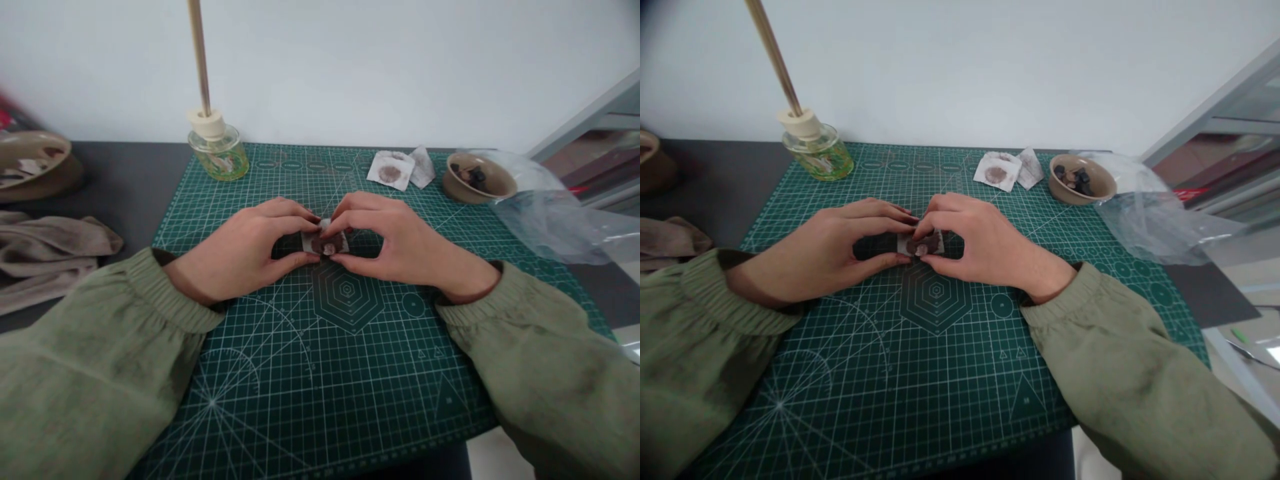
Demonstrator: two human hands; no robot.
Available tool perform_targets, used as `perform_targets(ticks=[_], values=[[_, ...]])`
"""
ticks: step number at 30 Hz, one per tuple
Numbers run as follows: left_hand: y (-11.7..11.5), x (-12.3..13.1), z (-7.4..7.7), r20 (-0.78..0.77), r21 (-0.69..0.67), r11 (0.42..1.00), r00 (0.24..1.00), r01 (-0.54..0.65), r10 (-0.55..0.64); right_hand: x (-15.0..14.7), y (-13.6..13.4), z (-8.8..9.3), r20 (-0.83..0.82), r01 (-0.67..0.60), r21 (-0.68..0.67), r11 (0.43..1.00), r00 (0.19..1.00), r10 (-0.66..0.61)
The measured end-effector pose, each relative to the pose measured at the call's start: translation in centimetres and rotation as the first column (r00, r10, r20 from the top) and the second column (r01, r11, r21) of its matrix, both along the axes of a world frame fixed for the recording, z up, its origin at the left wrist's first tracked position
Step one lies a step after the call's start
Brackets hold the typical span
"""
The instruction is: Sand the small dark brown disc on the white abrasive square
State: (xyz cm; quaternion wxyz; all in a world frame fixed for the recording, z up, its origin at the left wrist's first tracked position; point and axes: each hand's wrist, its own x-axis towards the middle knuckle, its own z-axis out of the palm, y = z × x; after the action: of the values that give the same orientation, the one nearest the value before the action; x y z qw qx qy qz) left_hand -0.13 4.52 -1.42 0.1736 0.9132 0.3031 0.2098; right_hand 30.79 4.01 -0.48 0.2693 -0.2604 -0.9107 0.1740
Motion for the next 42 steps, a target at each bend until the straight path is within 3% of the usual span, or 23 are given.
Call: perform_targets(ticks=[6, 9, 13, 18, 24, 28, 31, 42], values=[[0.1, 0.1, -0.6, 0.064, 0.036, 0.999, 0.998, 0.012, -0.014, -0.1, 0.3, -0.8, 0.001, 0.037, 0.061, 0.997, 0.999, -0.037], [-0.4, 0.5, -0.4, 0.136, 0.002, 0.999, 0.989, -0.055, 0.054, -0.3, 0.1, -0.7, -0.08, 0.106, 0.073, 0.992, 0.992, -0.1], [-1.1, 1.4, 0.2, 0.251, -0.219, 0.968, 0.951, -0.125, 0.18, -0.7, -0.4, -0.2, -0.189, 0.154, -0.004, 0.988, 0.97, -0.152], [-1.1, 2.3, 0.6, 0.369, -0.462, 0.881, 0.88, -0.105, 0.299, -1.2, -0.7, 0.1, -0.288, 0.132, -0.127, 0.983, 0.943, -0.164], [-1.2, 2.5, 0.9, 0.451, -0.565, 0.824, 0.821, -0.042, 0.35, -1.3, -0.9, 0.0, -0.343, 0.096, -0.203, 0.974, 0.925, -0.163], [-1.4, 2.4, 1.0, 0.463, -0.656, 0.754, 0.805, 0.03, 0.371, -1.4, -1.0, 0.0, -0.36, 0.085, -0.253, 0.964, 0.916, -0.175], [-1.5, 2.4, 0.8, 0.475, -0.69, 0.722, 0.79, 0.06, 0.388, -1.4, -1.0, 0.1, -0.359, 0.077, -0.311, 0.947, 0.914, -0.191], [-1.5, 2.4, 0.9, 0.466, -0.692, 0.719, 0.802, 0.066, 0.375, -1.6, -0.8, 0.5, -0.383, 0.002, -0.524, 0.852, 0.892, -0.238]])
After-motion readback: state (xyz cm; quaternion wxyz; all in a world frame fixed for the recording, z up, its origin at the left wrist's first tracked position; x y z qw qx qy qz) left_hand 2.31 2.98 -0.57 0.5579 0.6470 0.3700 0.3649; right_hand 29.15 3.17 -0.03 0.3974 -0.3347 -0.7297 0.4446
